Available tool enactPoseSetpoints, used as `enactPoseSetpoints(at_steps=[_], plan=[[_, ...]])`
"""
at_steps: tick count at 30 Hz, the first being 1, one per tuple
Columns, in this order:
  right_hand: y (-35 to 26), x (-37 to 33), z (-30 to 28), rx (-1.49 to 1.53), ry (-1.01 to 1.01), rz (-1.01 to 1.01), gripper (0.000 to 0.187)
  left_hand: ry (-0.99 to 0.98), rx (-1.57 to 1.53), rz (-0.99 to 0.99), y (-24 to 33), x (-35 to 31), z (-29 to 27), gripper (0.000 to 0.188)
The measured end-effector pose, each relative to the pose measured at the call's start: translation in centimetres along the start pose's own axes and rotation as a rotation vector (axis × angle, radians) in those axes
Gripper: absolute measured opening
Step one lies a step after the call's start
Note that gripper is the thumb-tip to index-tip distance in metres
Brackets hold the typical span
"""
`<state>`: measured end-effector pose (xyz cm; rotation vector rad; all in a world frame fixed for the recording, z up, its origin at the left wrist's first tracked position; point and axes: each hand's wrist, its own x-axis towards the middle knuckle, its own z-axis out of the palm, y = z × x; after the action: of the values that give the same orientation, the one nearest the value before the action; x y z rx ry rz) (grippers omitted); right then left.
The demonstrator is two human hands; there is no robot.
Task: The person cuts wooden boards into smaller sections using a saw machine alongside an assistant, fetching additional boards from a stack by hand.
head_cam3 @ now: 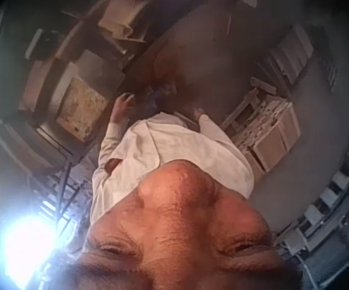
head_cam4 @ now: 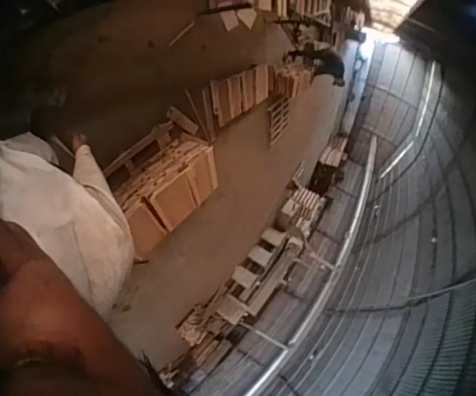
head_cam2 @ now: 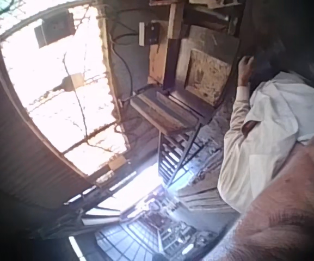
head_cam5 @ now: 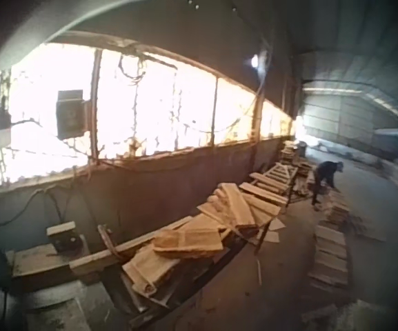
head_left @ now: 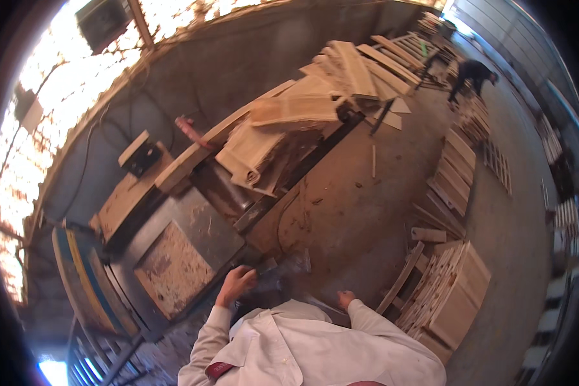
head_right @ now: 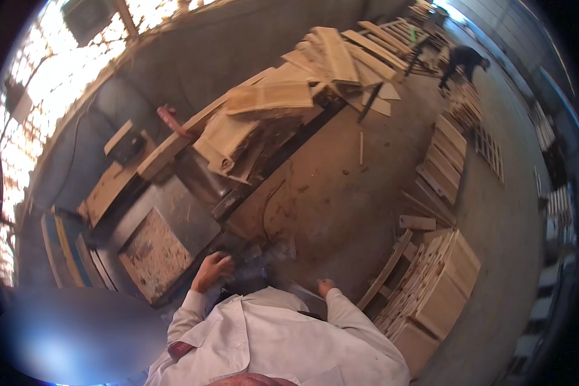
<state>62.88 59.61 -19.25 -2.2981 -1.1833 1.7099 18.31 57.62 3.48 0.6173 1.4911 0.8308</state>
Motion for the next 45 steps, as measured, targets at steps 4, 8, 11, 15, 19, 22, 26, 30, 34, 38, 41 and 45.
enactPoseSetpoints(at_steps=[4,8,11,15,19,22,26,30,34,38,41,45], plan=[[-0.6,6.0,3.2,-0.301,-0.091,-0.146,0.032,0.537,0.739,-0.135,-16.2,-8.5,-6.4,0.041],[-8.4,8.2,6.2,-0.408,-0.393,-0.292,0.031,0.881,0.545,-0.45,-31.7,-18.2,-6.6,0.044],[-15.3,5.1,9.9,-0.277,-0.543,-0.157,0.026,1.394,0.428,-0.582,-41.0,-24.2,-1.0,0.043],[-20.3,5.9,13.2,-0.444,-0.667,-0.145,0.053,1.039,0.152,-0.692,-39.6,-29.1,3.8,0.021],[-19.8,10.2,19.7,-0.753,-0.838,-0.275,0.054,1.441,-0.314,-0.794,-41.0,-32.8,12.4,0.036],[-19.2,4.3,25.1,-0.979,-0.877,-0.28,0.045,1.829,-0.813,-0.748,-46.8,-33.9,22.6,0.057],[-23.3,0.0,32.6,-1.074,-0.834,-0.306,0.032,1.748,-0.857,-0.683,-48.8,-35.0,28.6,0.04],[-15.6,-10.6,36.9,-1.006,-0.979,-0.38,0.017,1.899,-1.382,-0.698,-50.6,-37.8,35.1,0.041],[-8.9,-19.9,40.0,-1.06,-1.197,-0.556,0.015,2.233,-1.798,-0.007,-54.2,-43.7,35.2,0.032],[-4.2,-24.1,43.0,-1.199,-1.118,-0.736,0.018,2.334,-1.606,0.969,-45.1,-60.0,29.1,0.034],[-1.8,-26.6,44.2,-1.373,-1.063,-0.695,0.021,2.183,-0.997,1.529,-33.7,-71.0,26.2,0.046],[1.3,-28.4,47.3,-1.619,-1.101,-0.58,0.02,1.695,-0.102,1.676,-20.8,-80.2,28.1,0.025]])
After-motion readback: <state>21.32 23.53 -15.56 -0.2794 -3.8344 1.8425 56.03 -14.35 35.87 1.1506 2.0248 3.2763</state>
